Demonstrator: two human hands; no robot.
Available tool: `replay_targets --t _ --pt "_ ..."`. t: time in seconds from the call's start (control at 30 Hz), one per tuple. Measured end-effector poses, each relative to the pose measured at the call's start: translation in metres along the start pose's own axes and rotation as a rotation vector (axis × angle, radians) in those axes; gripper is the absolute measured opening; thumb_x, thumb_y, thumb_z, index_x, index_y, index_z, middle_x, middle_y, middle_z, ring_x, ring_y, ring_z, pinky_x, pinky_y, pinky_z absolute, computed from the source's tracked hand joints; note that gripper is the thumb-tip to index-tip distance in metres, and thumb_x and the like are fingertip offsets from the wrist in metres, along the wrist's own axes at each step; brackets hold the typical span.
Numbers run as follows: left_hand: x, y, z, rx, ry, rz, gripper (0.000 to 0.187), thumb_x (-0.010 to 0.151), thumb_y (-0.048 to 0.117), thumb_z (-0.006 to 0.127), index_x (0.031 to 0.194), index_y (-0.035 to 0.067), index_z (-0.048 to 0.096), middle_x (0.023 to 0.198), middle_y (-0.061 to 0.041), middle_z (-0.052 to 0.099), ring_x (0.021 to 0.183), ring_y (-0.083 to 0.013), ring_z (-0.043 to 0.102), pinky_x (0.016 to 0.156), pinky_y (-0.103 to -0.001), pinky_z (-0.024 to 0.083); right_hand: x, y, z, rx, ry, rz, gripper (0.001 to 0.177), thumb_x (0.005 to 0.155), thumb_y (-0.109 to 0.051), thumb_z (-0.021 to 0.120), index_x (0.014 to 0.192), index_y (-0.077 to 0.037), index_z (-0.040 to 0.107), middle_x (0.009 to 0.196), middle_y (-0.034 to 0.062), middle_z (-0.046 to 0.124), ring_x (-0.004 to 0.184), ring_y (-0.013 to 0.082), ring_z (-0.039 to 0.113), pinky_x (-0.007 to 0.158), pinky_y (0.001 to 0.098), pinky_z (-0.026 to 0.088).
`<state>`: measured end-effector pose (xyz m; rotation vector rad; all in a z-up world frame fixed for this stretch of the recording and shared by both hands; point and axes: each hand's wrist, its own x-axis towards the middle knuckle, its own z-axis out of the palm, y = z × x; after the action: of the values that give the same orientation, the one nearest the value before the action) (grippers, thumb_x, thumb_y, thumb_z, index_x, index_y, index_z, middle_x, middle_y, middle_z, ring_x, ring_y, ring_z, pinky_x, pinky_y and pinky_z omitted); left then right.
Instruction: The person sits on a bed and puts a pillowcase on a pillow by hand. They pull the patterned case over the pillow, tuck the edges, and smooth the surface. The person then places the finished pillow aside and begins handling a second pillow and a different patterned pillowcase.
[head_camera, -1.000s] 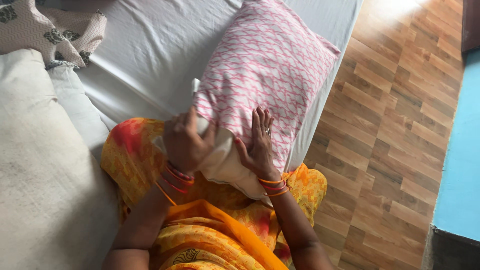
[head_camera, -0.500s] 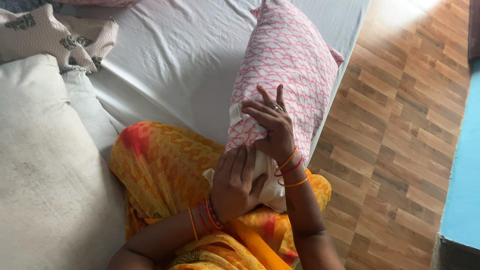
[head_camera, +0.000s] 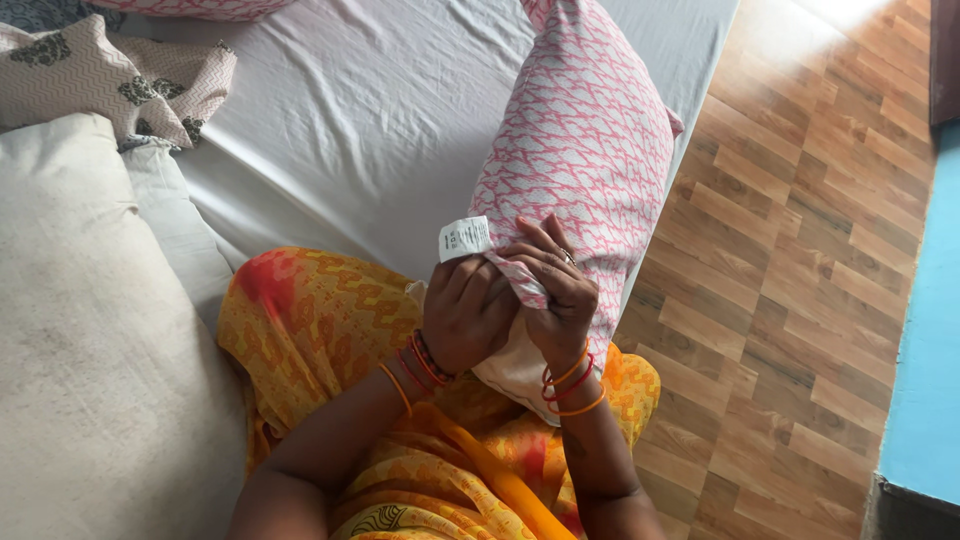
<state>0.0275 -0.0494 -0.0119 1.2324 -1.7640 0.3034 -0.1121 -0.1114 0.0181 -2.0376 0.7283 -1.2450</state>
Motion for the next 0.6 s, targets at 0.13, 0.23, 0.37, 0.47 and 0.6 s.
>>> replay_targets --t 0.13,0.23,0.37,0.47,0.6 --pt "-0.009 -0.011 0.009 0.024 0.006 -0.112 0.027 0.091 0.02 0.071 0.107 -0.002 0.067 0.11 -0.021 0.062 0.105 -0.0381 0.063 0.09 -0.051 0.05 -0.009 0.011 0.013 -0.136 -0.013 0.023 0.033 0.087 -0.001 0.057 0.115 -0.003 0.075 0.122 0.011 0.074 0.139 0.0332 0.06 0.13 0.0534 0.031" --pt "-0.027 -0.032 0.012 0.09 0.007 -0.205 0.031 0.09 0.022 0.072 0.107 -0.003 0.067 0.112 -0.024 0.063 0.103 -0.0403 0.062 0.09 -0.052 0.05 -0.021 0.025 0.021 -0.291 -0.114 0.017 0.045 0.084 -0.001 0.054 0.125 -0.005 0.072 0.137 0.0122 0.068 0.145 0.0344 0.052 0.129 0.0538 0.027" --pt "-0.046 -0.07 0.009 0.229 -0.151 -0.503 0.029 0.086 0.024 0.073 0.102 0.0 0.069 0.106 -0.022 0.065 0.101 -0.0427 0.063 0.092 -0.055 0.049 -0.052 0.052 0.021 -0.498 -0.303 0.126 0.056 0.084 -0.002 0.057 0.139 -0.008 0.063 0.151 0.0121 0.056 0.152 0.0353 0.04 0.129 0.0536 0.018" --pt "-0.059 -0.08 0.003 0.293 -0.206 -0.571 0.038 0.085 0.026 0.074 0.107 -0.004 0.068 0.114 -0.025 0.065 0.104 -0.0455 0.062 0.095 -0.057 0.047 -0.084 0.074 0.011 -0.632 -0.298 0.166 0.066 0.083 -0.002 0.058 0.148 -0.01 0.053 0.159 0.0141 0.047 0.155 0.0351 0.034 0.13 0.0518 0.015" --pt "-0.063 -0.057 0.0 0.385 -0.172 -0.458 0.041 0.087 0.023 0.071 0.114 -0.008 0.065 0.132 -0.03 0.059 0.123 -0.0451 0.058 0.109 -0.058 0.042 -0.109 0.103 -0.012 -0.708 -0.196 0.334 0.085 0.071 -0.006 0.062 0.153 -0.007 0.042 0.161 0.0214 0.04 0.152 0.039 0.027 0.126 0.0503 0.017"
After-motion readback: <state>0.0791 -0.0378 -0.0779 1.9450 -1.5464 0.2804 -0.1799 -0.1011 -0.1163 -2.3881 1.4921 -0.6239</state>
